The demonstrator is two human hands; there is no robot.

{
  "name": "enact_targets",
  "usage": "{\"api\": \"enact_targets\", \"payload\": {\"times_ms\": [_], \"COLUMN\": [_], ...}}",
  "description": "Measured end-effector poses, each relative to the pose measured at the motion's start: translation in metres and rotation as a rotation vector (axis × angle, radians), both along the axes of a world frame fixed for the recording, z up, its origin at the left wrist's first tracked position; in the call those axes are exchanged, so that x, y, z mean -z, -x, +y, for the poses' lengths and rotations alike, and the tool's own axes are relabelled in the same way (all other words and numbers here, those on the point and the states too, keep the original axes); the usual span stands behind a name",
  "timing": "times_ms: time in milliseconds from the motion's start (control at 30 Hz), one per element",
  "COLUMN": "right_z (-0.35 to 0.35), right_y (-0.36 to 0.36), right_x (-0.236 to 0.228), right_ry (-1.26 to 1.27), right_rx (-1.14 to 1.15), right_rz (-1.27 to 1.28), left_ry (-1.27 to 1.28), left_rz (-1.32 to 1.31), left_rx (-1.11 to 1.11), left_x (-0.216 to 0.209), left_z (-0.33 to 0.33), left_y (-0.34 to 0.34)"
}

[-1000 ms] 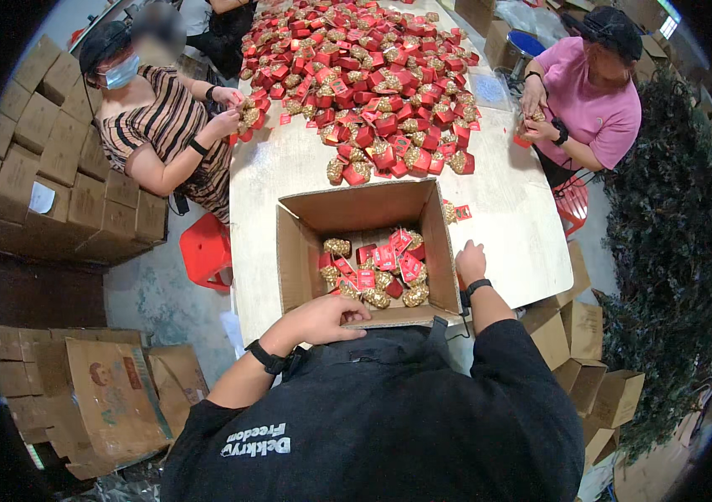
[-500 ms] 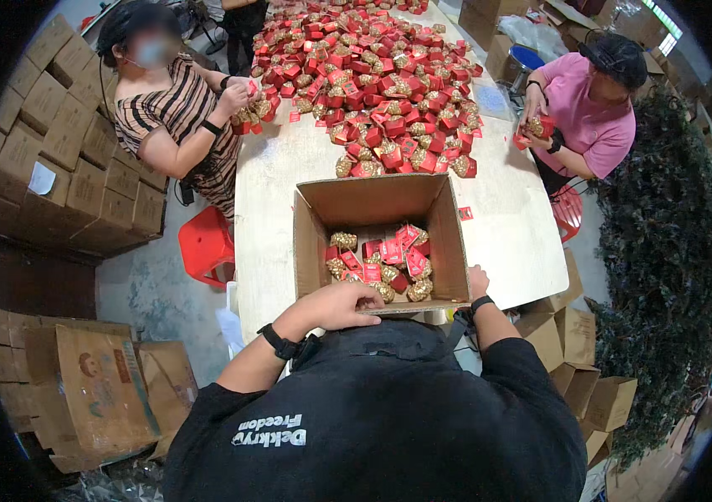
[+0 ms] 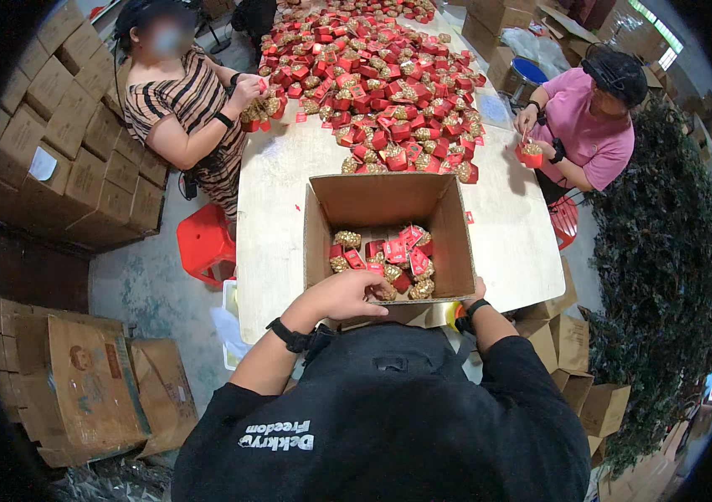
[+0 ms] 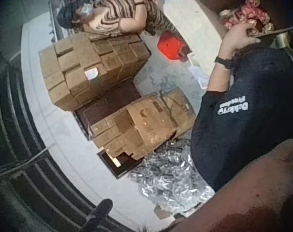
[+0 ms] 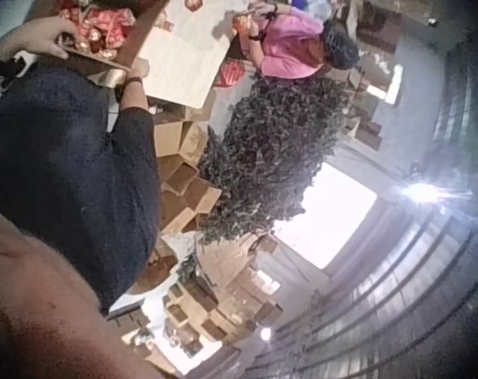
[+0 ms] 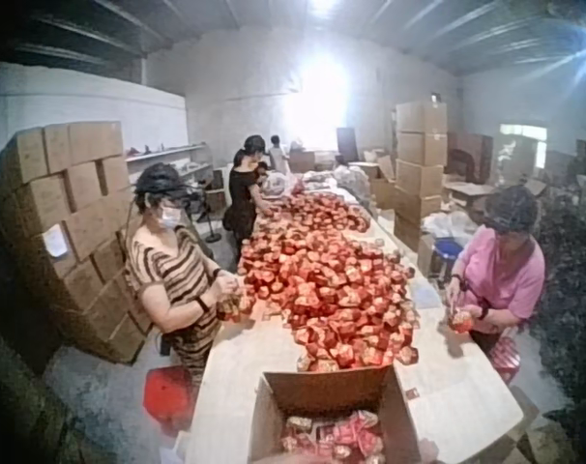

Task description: Packing small red decorative items into cardboard boxes and sealing them with tape.

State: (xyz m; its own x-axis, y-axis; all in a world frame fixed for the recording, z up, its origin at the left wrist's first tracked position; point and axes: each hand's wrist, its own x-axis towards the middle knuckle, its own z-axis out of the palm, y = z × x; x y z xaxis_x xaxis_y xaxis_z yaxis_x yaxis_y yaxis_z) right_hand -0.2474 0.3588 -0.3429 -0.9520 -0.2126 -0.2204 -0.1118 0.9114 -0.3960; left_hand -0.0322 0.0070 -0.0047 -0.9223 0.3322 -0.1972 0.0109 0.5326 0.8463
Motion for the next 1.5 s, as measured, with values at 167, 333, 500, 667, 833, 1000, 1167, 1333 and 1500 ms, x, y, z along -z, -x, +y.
{"api": "enact_targets", "payload": {"times_ms": [167, 333, 500, 667, 833, 1000, 1167, 1333, 1500], "right_z": [-0.022, -0.031, -0.024, -0.036, -0.024, -0.012, 0.001, 0.002, 0.005], "right_y": [-0.002, -0.004, -0.02, -0.018, -0.002, 0.008, 0.015, 0.032, 0.047], "right_x": [-0.02, -0.048, -0.08, -0.094, -0.082, -0.07, -0.068, -0.076, -0.086], "right_ry": [-0.104, -0.269, -0.365, -0.438, -0.406, -0.459, -0.421, -0.434, -0.381], "right_rx": [-0.13, -0.214, -0.22, -0.234, -0.446, -0.473, -0.525, -0.542, -0.472], "right_rz": [-0.093, -0.049, 0.044, -0.019, 0.072, 0.009, 0.036, -0.14, -0.207], "left_ry": [-0.002, -0.014, -0.009, 0.005, 0.006, -0.037, -0.003, -0.045, -0.006], "left_rz": [-0.027, -0.043, -0.019, -0.168, -0.24, -0.278, -0.326, -0.335, -0.337], "left_rx": [-0.026, -0.059, -0.032, -0.034, -0.069, -0.105, -0.149, -0.195, -0.202], "left_x": [0.0, 0.005, 0.001, -0.005, -0.011, 0.0, -0.008, -0.003, -0.005], "left_z": [0.004, 0.0, 0.0, -0.001, 0.002, 0.003, 0.013, 0.019, 0.03], "left_y": [-0.011, -0.013, 0.002, 0.0, 0.001, 0.004, 0.003, 0.005, 0.01]}}
